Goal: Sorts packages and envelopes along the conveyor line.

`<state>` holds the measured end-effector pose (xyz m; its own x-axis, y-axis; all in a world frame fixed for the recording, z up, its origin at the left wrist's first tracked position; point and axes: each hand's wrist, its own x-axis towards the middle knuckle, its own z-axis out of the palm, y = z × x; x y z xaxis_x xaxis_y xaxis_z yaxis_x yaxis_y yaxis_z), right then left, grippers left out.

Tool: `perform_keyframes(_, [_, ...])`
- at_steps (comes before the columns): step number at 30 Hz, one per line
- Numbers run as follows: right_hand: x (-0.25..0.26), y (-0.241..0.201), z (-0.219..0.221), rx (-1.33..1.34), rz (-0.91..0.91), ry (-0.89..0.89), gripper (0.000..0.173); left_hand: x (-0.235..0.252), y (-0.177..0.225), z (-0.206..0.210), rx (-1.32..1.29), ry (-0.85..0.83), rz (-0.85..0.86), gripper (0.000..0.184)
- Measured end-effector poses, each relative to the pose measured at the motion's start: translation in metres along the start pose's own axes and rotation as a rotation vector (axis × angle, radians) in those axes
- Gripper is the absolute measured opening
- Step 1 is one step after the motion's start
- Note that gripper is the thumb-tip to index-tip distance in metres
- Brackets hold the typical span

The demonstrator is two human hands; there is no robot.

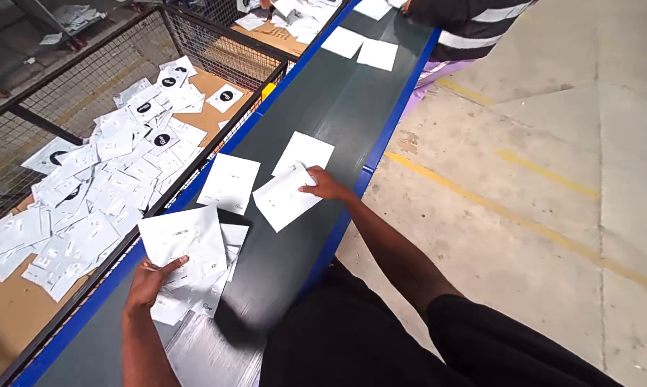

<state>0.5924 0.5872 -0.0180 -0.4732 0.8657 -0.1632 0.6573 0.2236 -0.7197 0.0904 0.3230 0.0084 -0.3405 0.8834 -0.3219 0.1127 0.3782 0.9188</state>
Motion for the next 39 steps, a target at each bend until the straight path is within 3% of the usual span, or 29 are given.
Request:
perform_keyframes(5, [0.059, 0.029, -0.017, -0.203, 0.162, -0.03, 0.074, 0.065, 0.017, 0.03, 0.018, -0.039, 0.014, 0.059])
perform_keyframes(8, [0.061, 0.016, 0.007, -0.296, 0.31, -0.101, 0.083, 0.098, -0.003, 0.041, 0.046, 0.025, -0.03, 0.067])
perform_keyframes(11, [0.037, -0.015, 0.047, -0.385, 0.311, -0.064, 0.084, 0.101, -0.031, 0.033, 0.273, 0.126, -0.106, 0.089])
perform_keyframes(13, [0.015, -0.038, 0.074, -0.407, 0.301, -0.062, 0.087, 0.083, -0.045, 0.026, 0.391, 0.176, -0.164, 0.104])
perform_keyframes(16, [-0.022, -0.067, 0.119, -0.331, 0.266, -0.073, 0.081, 0.032, -0.055, 0.027, 0.407, 0.246, -0.221, 0.111])
perform_keyframes(20, [-0.057, -0.086, 0.163, -0.049, 0.218, -0.104, 0.074, -0.047, -0.074, 0.048, 0.209, 0.323, -0.223, 0.091])
perform_keyframes(23, [-0.073, -0.101, 0.168, 0.227, 0.219, -0.321, 0.086, -0.093, -0.081, 0.077, -0.016, 0.388, -0.243, 0.08])
perform_keyframes(26, [-0.099, -0.105, 0.176, 0.572, 0.168, -0.581, 0.076, -0.122, -0.081, 0.11, -0.205, 0.381, -0.278, 0.08])
perform_keyframes(29, [-0.126, -0.099, 0.185, 0.702, 0.188, -0.627, 0.079, -0.14, -0.068, 0.142, -0.286, 0.337, -0.284, 0.074])
perform_keyframes(34, [-0.145, -0.076, 0.17, 0.862, 0.269, -0.74, 0.057, -0.153, -0.055, 0.173, -0.254, 0.311, -0.224, 0.066])
perform_keyframes(36, [-0.149, -0.076, 0.157, 0.83, 0.298, -0.802, 0.06, -0.153, -0.05, 0.181, -0.207, 0.291, -0.189, 0.068])
perform_keyframes(39, [-0.154, -0.08, 0.153, 0.779, 0.315, -0.804, 0.063, -0.148, -0.06, 0.183, -0.005, 0.29, -0.171, 0.092])
